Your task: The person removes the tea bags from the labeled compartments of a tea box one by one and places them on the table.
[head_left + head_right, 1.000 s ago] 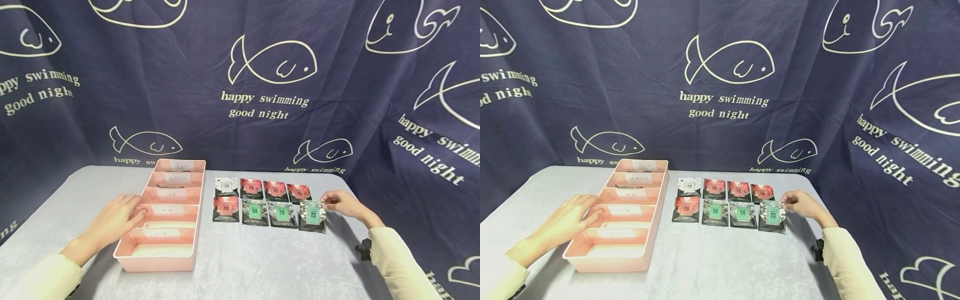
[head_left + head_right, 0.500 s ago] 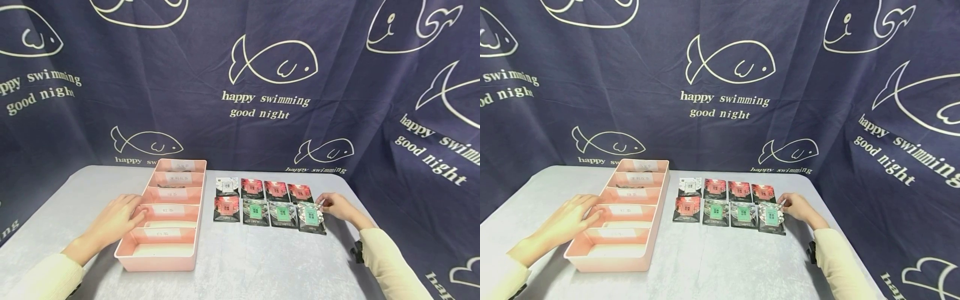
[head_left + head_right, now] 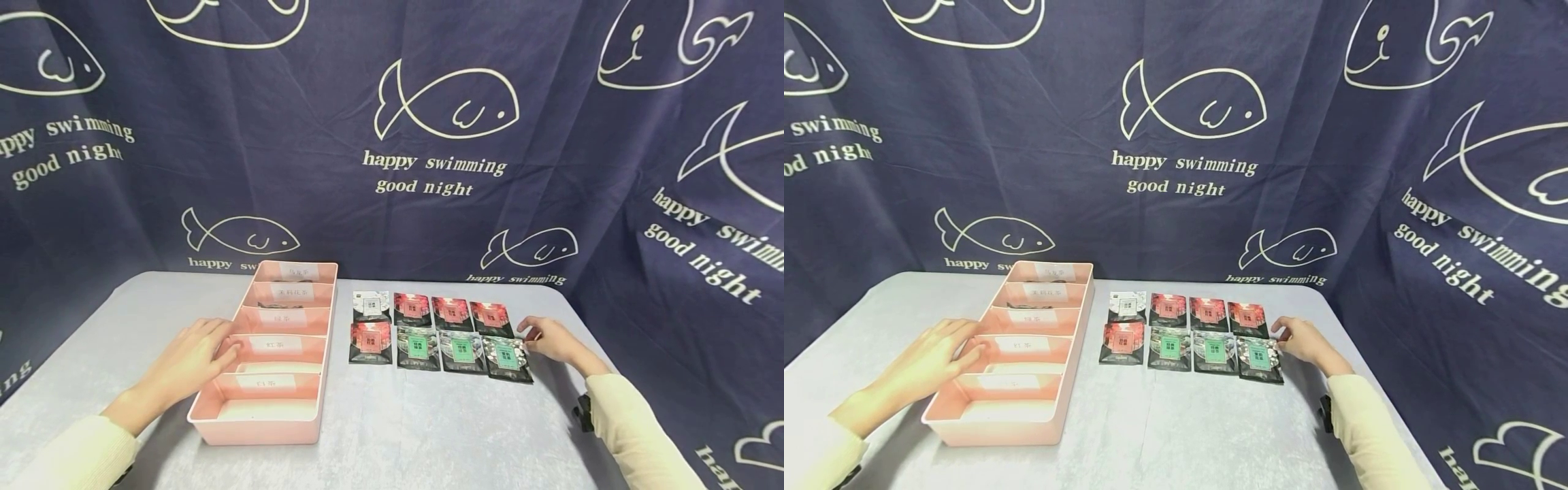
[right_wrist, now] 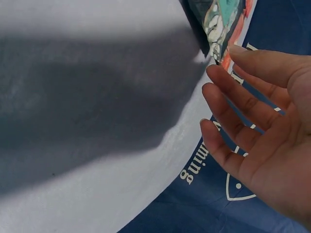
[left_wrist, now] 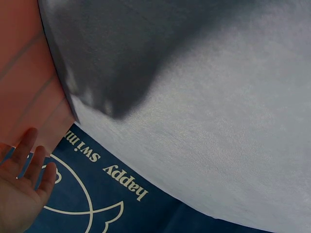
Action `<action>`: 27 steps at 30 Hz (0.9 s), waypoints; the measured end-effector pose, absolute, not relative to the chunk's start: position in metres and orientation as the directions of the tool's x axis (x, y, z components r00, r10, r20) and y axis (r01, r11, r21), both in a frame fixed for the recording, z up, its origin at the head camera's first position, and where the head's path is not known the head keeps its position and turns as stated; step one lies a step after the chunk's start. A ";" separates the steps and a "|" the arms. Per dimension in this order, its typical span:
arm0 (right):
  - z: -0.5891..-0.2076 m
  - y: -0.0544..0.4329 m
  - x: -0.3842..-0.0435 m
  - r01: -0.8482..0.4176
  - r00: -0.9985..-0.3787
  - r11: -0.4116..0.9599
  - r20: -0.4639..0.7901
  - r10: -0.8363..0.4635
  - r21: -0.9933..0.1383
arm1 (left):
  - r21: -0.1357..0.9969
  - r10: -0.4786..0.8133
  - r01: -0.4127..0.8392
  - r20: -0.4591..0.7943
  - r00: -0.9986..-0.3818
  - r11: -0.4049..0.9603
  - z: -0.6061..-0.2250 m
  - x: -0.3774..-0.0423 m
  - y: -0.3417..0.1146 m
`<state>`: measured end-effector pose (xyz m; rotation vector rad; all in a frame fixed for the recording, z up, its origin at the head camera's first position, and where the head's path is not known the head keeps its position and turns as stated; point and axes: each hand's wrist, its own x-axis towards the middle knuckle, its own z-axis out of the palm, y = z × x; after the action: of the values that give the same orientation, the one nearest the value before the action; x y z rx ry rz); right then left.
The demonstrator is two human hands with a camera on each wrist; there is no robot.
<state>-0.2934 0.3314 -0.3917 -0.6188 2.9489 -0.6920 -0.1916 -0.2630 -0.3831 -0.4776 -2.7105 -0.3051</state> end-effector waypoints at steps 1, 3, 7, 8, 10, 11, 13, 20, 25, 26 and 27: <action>-0.391 0.331 -0.294 -0.367 -0.921 0.822 0.045 -0.387 -0.436 | 0.146 0.286 0.366 0.394 -0.874 0.919 -0.383 -0.192 -0.263; -0.389 0.331 -0.294 -0.366 -0.922 0.822 0.053 -0.383 -0.436 | 0.147 0.285 0.366 0.394 -0.874 0.919 -0.383 -0.191 -0.263; -0.384 0.327 -0.297 -0.372 -0.923 0.816 0.082 -0.376 -0.443 | 0.148 0.284 0.365 0.395 -0.874 0.919 -0.383 -0.191 -0.263; -0.382 0.326 -0.297 -0.377 -0.922 0.815 0.093 -0.377 -0.440 | 0.148 0.284 0.366 0.396 -0.873 0.919 -0.383 -0.191 -0.263; -0.379 0.322 -0.298 -0.389 -0.919 0.814 0.116 -0.377 -0.431 | 0.148 0.283 0.366 0.398 -0.872 0.919 -0.383 -0.191 -0.263; -0.377 0.319 -0.298 -0.395 -0.917 0.814 0.126 -0.378 -0.426 | 0.148 0.283 0.366 0.398 -0.872 0.919 -0.383 -0.191 -0.263; -0.374 0.314 -0.299 -0.408 -0.912 0.812 0.144 -0.384 -0.417 | 0.147 0.284 0.366 0.398 -0.872 0.919 -0.383 -0.191 -0.263; -0.374 0.292 -0.301 -0.474 -0.881 0.779 0.211 -0.424 -0.412 | 0.145 0.283 0.363 0.393 -0.875 0.921 -0.383 -0.192 -0.263; -0.374 0.271 -0.301 -0.506 -0.862 0.753 0.225 -0.453 -0.421 | 0.146 0.287 0.368 0.396 -0.873 0.918 -0.383 -0.192 -0.263; -0.374 0.267 -0.301 -0.513 -0.858 0.749 0.230 -0.459 -0.420 | 0.148 0.287 0.368 0.395 -0.873 0.918 -0.383 -0.192 -0.263; -0.375 0.263 -0.301 -0.525 -0.851 0.745 0.237 -0.469 -0.412 | 0.149 0.287 0.369 0.395 -0.873 0.918 -0.383 -0.192 -0.263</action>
<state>-0.3010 0.2626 -0.3745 -0.8704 3.0439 -0.7761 -0.1917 -0.2631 -0.3833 -0.4804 -2.7081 -0.3105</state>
